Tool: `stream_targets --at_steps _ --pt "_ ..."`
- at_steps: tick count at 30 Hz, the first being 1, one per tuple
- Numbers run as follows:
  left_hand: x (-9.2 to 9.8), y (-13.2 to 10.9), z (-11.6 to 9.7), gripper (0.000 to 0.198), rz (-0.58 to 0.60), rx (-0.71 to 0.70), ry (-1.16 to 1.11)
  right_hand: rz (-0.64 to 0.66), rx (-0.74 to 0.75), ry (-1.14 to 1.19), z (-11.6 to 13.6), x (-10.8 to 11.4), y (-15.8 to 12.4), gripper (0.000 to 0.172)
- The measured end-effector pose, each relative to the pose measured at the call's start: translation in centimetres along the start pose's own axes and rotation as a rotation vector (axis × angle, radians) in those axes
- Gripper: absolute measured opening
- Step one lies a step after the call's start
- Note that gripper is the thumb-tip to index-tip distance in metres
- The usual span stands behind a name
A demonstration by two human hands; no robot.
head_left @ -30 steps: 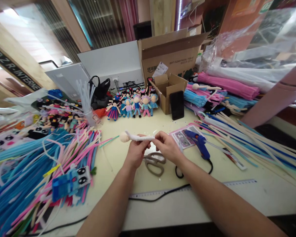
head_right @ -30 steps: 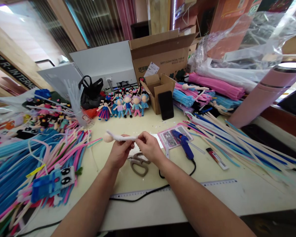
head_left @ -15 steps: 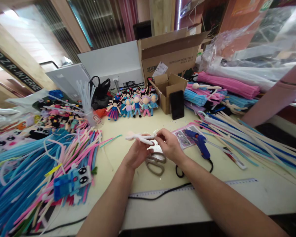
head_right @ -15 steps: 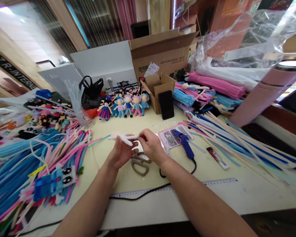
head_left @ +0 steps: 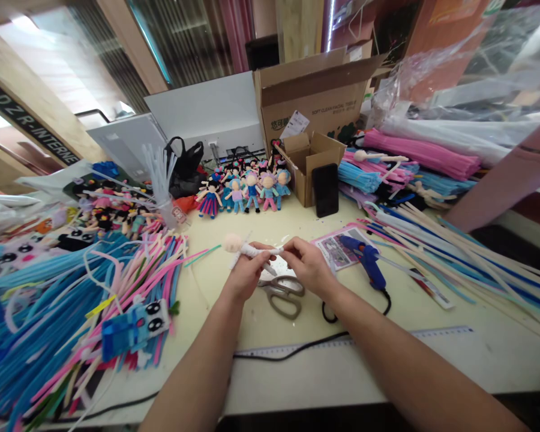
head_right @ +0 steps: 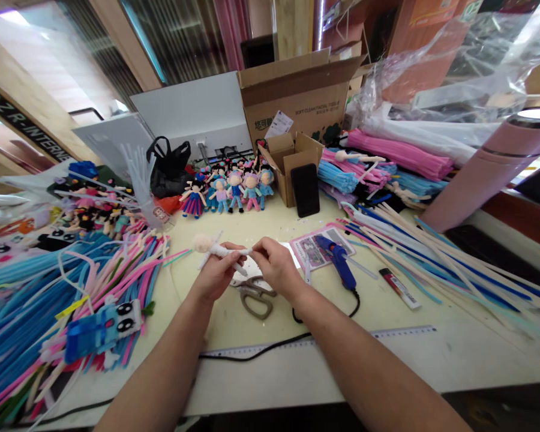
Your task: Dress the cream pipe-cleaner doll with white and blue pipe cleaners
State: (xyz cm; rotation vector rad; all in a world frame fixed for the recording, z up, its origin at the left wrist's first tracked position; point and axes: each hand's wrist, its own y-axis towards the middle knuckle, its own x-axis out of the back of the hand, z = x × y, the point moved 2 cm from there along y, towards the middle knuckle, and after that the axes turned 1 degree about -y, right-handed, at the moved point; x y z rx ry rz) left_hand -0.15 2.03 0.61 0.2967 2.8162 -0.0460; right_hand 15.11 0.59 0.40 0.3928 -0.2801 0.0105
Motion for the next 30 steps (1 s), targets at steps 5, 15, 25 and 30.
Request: stream_targets --at_steps 5,15,25,30 --pt "0.4 0.1 -0.3 0.017 0.031 -0.080 0.116 0.077 -0.173 0.191 -0.3 -0.1 0.3 0.016" --pt "0.4 0.1 -0.2 0.017 0.112 -0.145 0.207 0.216 -0.478 0.622 -0.4 -0.2 0.5 0.029" --pt "0.6 0.3 0.7 0.029 -0.159 -0.049 0.219 0.065 -0.241 0.426 -0.2 0.1 0.6 0.016" --pt "0.0 0.0 1.4 0.049 -0.064 0.211 0.191 -0.085 0.133 -0.072 0.7 1.1 0.2 0.003"
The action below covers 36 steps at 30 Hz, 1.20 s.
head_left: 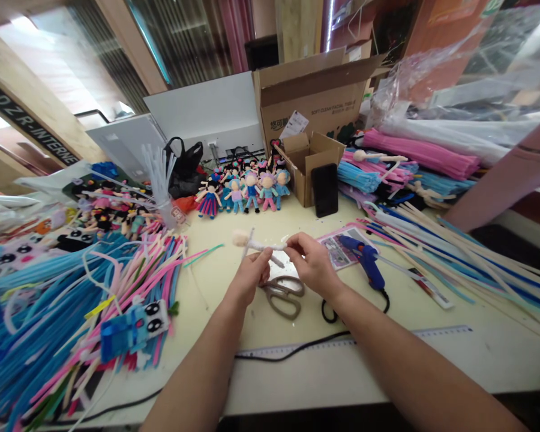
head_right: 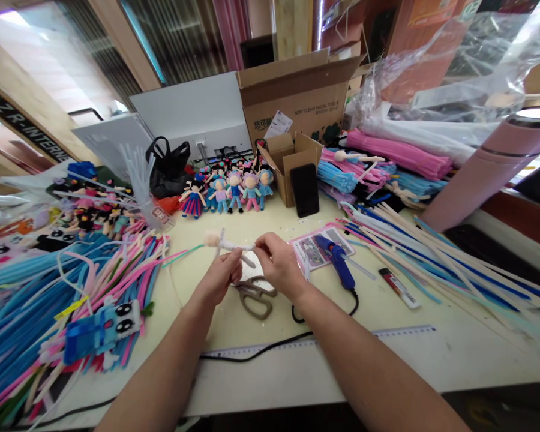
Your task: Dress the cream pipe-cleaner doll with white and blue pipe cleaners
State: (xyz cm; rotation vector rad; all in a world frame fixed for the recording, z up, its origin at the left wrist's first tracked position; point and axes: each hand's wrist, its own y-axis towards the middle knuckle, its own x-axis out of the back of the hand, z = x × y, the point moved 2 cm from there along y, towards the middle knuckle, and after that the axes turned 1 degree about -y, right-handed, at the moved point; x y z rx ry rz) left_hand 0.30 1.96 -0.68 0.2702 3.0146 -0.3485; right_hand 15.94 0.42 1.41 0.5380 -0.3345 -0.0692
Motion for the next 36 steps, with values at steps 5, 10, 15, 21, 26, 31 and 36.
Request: stream_targets --at_steps 5,10,15,21,26,31,36 --pt "-1.0 -0.7 -0.1 0.039 0.099 0.113 -0.279 0.024 0.251 -0.193 0.7 -0.2 -0.4 0.010" --pt "-1.7 -0.7 0.5 0.029 0.023 0.171 -0.613 0.099 0.305 -0.230 1.0 -1.0 -0.8 0.013" --pt "-1.7 -0.7 0.3 0.025 -0.020 0.076 -0.618 0.063 0.300 -0.222 0.8 -1.2 -0.8 0.009" --pt "-1.4 -0.7 0.0 0.023 -0.025 -0.072 -0.512 0.024 0.272 -0.189 0.8 -1.1 -0.9 0.007" --pt "-1.2 -0.8 -0.5 0.017 -0.045 -0.246 -0.340 0.015 0.187 -0.127 0.8 -0.9 -0.9 0.005" --pt "-1.0 -1.1 -0.9 0.017 -0.105 -0.308 -0.240 0.004 0.085 -0.035 0.9 -0.8 -0.9 0.009" --pt "-0.9 -1.0 -0.8 0.015 -0.097 -0.330 -0.241 0.005 -0.043 0.074 0.9 -1.0 -0.9 0.011"
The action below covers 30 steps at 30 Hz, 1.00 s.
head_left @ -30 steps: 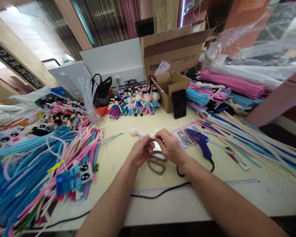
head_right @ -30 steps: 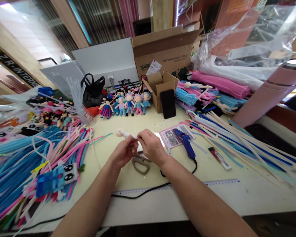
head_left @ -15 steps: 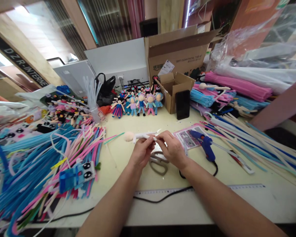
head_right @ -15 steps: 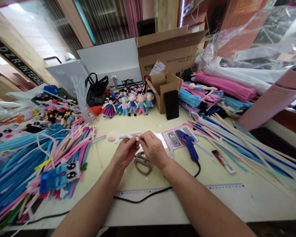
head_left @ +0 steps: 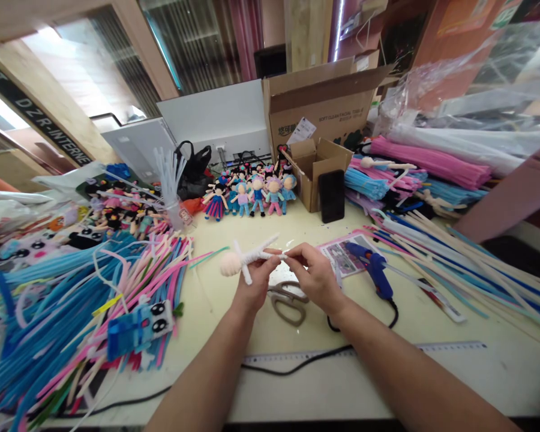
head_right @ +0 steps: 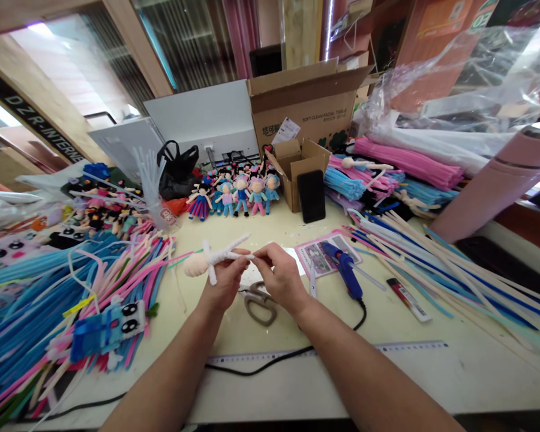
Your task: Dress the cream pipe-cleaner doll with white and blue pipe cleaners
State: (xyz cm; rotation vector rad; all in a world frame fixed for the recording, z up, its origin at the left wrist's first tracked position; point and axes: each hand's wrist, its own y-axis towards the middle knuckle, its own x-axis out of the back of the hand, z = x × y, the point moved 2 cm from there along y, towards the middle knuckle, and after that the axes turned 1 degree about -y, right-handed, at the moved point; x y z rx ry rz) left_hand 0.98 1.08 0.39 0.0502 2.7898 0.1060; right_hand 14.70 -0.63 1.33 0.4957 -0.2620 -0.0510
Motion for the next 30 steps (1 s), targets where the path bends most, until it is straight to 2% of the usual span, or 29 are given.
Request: stream_targets --at_steps 4,7,10,14,22,26,30 --pt "0.15 0.12 0.06 0.014 -0.002 -0.032 0.023 0.043 -0.139 0.183 -0.45 -0.41 0.01 0.015" --pt "-0.07 0.05 0.11 0.014 -0.003 -0.023 0.003 0.058 -0.182 0.275 -0.56 -0.56 0.12 0.016" --pt "-0.51 -0.16 0.38 0.016 -0.006 0.044 -0.052 0.033 -0.160 0.233 -0.47 -0.41 0.24 0.014" --pt "-0.80 -0.33 0.76 0.017 -0.006 0.123 -0.132 0.001 -0.054 0.058 -0.33 -0.11 0.27 0.010" --pt "-0.53 -0.14 0.50 0.016 -0.014 0.074 -0.056 -0.003 0.084 -0.114 -0.45 -0.05 0.18 0.009" --pt "-0.32 -0.10 0.32 0.013 -0.001 -0.001 0.028 0.001 0.085 -0.107 -0.38 0.01 0.19 0.010" --pt "-0.01 -0.06 0.15 0.011 0.025 -0.060 0.121 -0.007 -0.040 0.047 -0.61 -0.12 0.28 0.013"
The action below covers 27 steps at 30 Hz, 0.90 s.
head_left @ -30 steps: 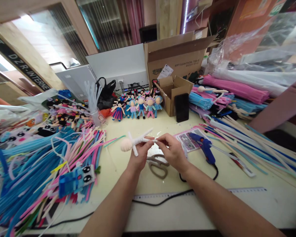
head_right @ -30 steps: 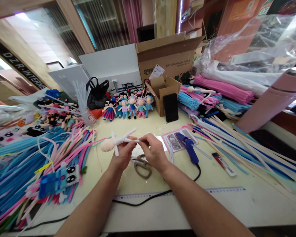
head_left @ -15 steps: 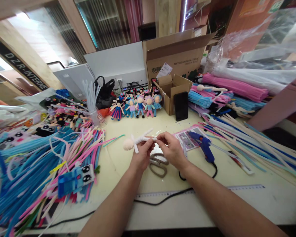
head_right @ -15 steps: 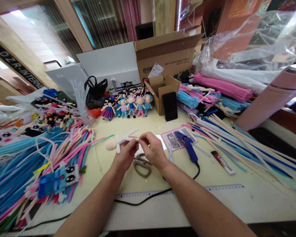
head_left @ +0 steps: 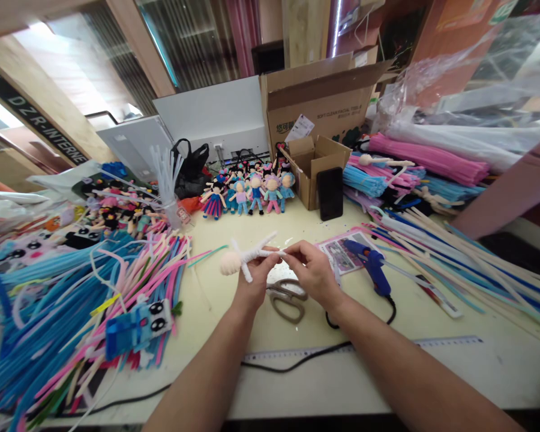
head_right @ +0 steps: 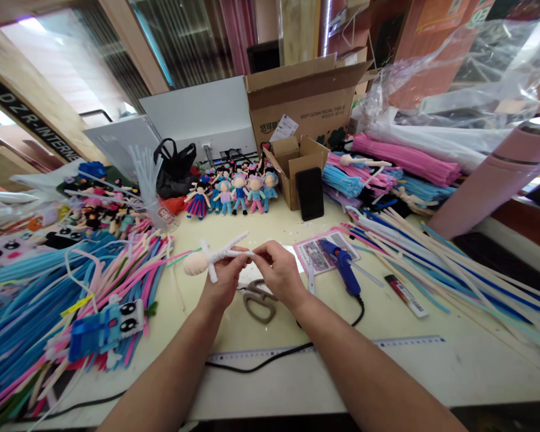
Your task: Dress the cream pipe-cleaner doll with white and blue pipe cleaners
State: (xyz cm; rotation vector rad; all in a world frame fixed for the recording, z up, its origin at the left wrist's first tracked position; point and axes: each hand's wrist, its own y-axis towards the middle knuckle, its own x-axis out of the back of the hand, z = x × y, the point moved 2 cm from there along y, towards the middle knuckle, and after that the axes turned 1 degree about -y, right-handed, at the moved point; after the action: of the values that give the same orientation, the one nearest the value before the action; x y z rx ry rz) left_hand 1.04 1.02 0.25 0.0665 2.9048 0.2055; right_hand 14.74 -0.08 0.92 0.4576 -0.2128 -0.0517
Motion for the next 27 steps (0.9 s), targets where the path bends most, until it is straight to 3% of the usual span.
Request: stream_targets --at_steps 4,11,19,23,27 --pt "0.1 0.1 -0.1 0.012 0.003 -0.017 0.031 0.009 -0.148 0.171 -0.3 -0.2 0.1 0.017" --pt "0.0 0.1 -0.2 0.015 -0.002 -0.014 0.037 0.015 -0.246 0.306 0.0 -0.1 0.3 0.017" --pt "0.1 0.0 -0.6 0.013 0.030 -0.049 0.127 0.064 -0.457 0.593 -0.4 -0.1 0.7 0.023" --pt "0.3 0.2 -0.2 0.014 0.007 -0.038 0.066 0.092 -0.457 0.543 -0.7 -0.3 0.7 0.024" --pt "0.8 0.7 0.2 0.018 -0.018 0.003 -0.024 0.135 -0.432 0.277 -0.7 -0.1 1.1 0.026"
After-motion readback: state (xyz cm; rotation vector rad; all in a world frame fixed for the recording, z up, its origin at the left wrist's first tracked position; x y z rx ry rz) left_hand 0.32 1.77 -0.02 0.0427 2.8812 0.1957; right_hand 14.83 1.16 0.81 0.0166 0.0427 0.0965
